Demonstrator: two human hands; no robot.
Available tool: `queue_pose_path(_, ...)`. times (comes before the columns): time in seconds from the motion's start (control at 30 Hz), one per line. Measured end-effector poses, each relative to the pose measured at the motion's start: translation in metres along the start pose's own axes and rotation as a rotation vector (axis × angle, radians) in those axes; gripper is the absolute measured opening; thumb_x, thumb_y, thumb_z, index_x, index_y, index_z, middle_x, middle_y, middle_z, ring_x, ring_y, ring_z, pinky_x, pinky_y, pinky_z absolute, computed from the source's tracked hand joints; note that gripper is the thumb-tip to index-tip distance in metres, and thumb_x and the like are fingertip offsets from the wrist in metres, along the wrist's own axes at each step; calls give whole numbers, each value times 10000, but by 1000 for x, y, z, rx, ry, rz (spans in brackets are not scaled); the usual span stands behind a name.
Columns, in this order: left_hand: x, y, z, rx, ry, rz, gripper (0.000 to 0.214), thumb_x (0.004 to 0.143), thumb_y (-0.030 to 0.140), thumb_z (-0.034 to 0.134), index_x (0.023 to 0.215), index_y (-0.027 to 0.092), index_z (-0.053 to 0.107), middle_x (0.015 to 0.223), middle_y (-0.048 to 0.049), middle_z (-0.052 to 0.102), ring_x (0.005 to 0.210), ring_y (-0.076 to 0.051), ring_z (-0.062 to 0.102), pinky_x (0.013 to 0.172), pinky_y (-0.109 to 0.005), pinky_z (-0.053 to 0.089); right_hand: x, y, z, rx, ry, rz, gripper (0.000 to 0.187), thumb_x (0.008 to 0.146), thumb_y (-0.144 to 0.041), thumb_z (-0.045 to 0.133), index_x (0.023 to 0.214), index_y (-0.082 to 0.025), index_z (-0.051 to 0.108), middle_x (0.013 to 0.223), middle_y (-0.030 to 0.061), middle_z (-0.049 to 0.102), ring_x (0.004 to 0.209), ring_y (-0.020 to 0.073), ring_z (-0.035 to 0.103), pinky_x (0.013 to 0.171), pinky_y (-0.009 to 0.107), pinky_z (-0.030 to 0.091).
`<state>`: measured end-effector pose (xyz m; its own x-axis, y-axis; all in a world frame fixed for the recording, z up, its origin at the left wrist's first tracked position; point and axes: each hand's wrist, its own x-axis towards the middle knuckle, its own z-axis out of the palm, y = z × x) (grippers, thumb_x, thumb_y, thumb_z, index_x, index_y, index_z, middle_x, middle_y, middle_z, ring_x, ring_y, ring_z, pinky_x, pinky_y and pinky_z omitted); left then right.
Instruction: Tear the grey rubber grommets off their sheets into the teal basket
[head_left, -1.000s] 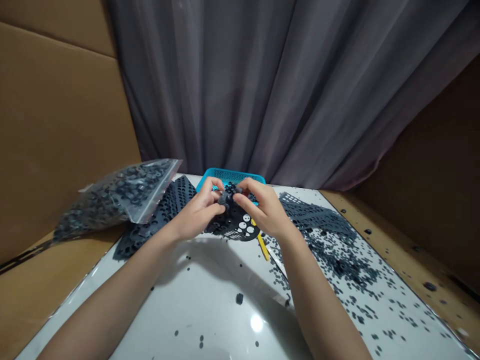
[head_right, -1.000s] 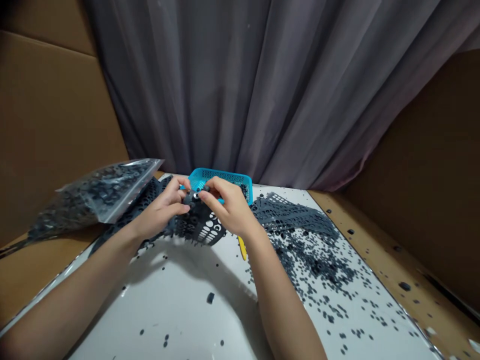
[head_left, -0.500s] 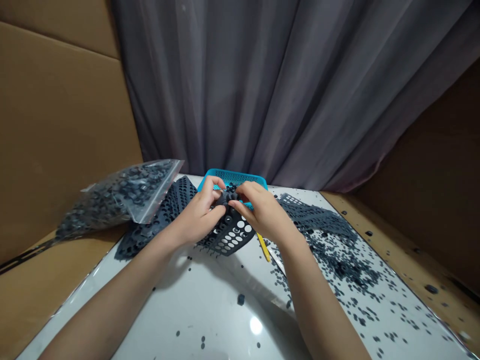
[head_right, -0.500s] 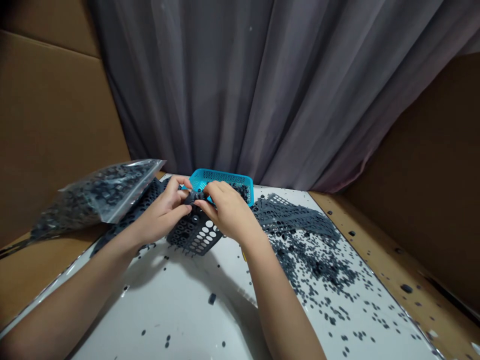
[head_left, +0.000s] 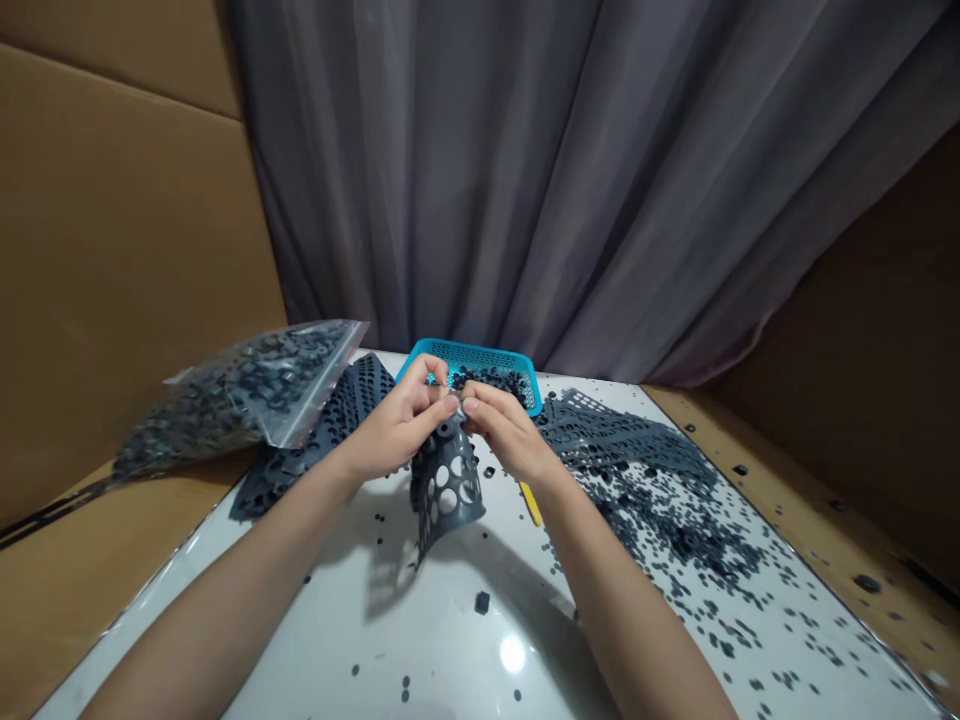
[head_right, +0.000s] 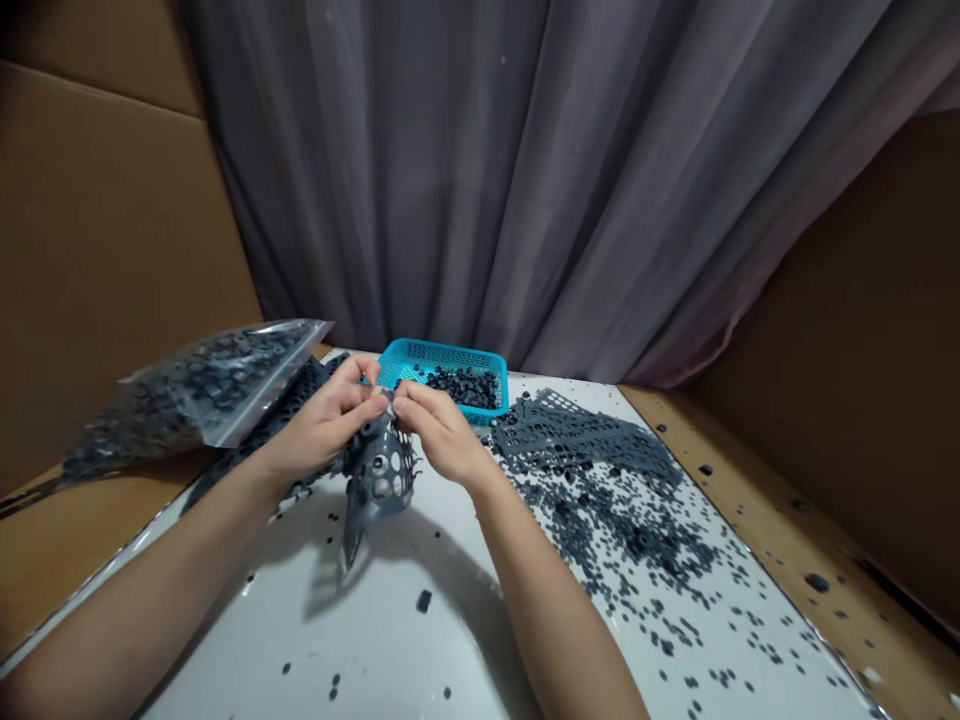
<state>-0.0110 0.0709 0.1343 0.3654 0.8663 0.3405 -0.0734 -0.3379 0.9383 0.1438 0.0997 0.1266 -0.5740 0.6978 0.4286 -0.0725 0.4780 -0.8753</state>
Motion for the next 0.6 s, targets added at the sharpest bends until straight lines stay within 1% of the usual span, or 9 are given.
queue_pose_path(0.07,3,-8,3,-184,56,62,279,832,346,547,861,247,287,569,100,313,444,-57,284,446,-166,258,2,8,8,238,100,48,257,812,-380,450,649,-200,366,573,-52,250,514,97,240,499,234,242)
queue_pose_path(0.13,6,-13,7,-278,105,95,321,811,323,588,831,241,279,574,101,299,452,-47,289,453,-149,280,4,13,15,333,196,75,245,759,-392,493,657,-200,381,576,-49,244,515,99,230,495,236,236)
queue_pose_path(0.23,6,-13,12,-368,144,95,352,792,298,619,809,236,273,579,102,325,467,-41,322,466,-136,307,5,10,16,349,274,82,269,753,-402,470,638,-216,314,589,-38,238,524,115,233,500,251,258)
queue_pose_path(0.33,4,-10,16,-453,195,78,359,784,306,623,804,240,270,595,98,396,486,-48,384,467,-137,325,6,0,0,283,380,13,322,837,-417,328,648,-226,150,602,-43,137,511,135,158,493,272,272)
queue_pose_path(0.4,4,-10,18,-438,178,44,329,791,305,612,816,239,290,597,96,432,491,-50,407,472,-140,331,7,-5,-19,188,464,-78,315,876,-411,250,669,-224,104,622,-43,105,512,144,136,495,278,286)
queue_pose_path(0.47,4,-13,19,-376,124,-11,274,808,307,587,847,236,326,620,88,483,500,-52,432,492,-151,349,9,1,-41,28,500,-144,287,897,-406,197,675,-232,147,626,-39,147,512,147,196,513,276,322)
queue_pose_path(0.53,6,-18,18,-298,118,-63,220,823,316,559,885,230,366,655,70,528,521,-63,465,514,-171,368,13,19,-61,-291,448,-123,280,915,-378,128,713,-237,260,632,-25,262,544,148,317,560,275,372)
queue_pose_path(0.57,7,-19,17,-258,141,-85,204,824,319,552,898,225,387,664,62,539,531,-70,476,522,-180,374,16,31,-70,-507,398,-74,304,921,-350,110,747,-228,327,649,-10,339,582,149,379,592,276,392)
queue_pose_path(0.6,7,-20,16,-223,174,-104,194,821,318,551,906,220,407,664,58,542,536,-74,483,527,-185,376,19,45,-78,-740,304,-2,315,923,-323,132,793,-208,395,693,14,427,645,151,440,639,281,408)
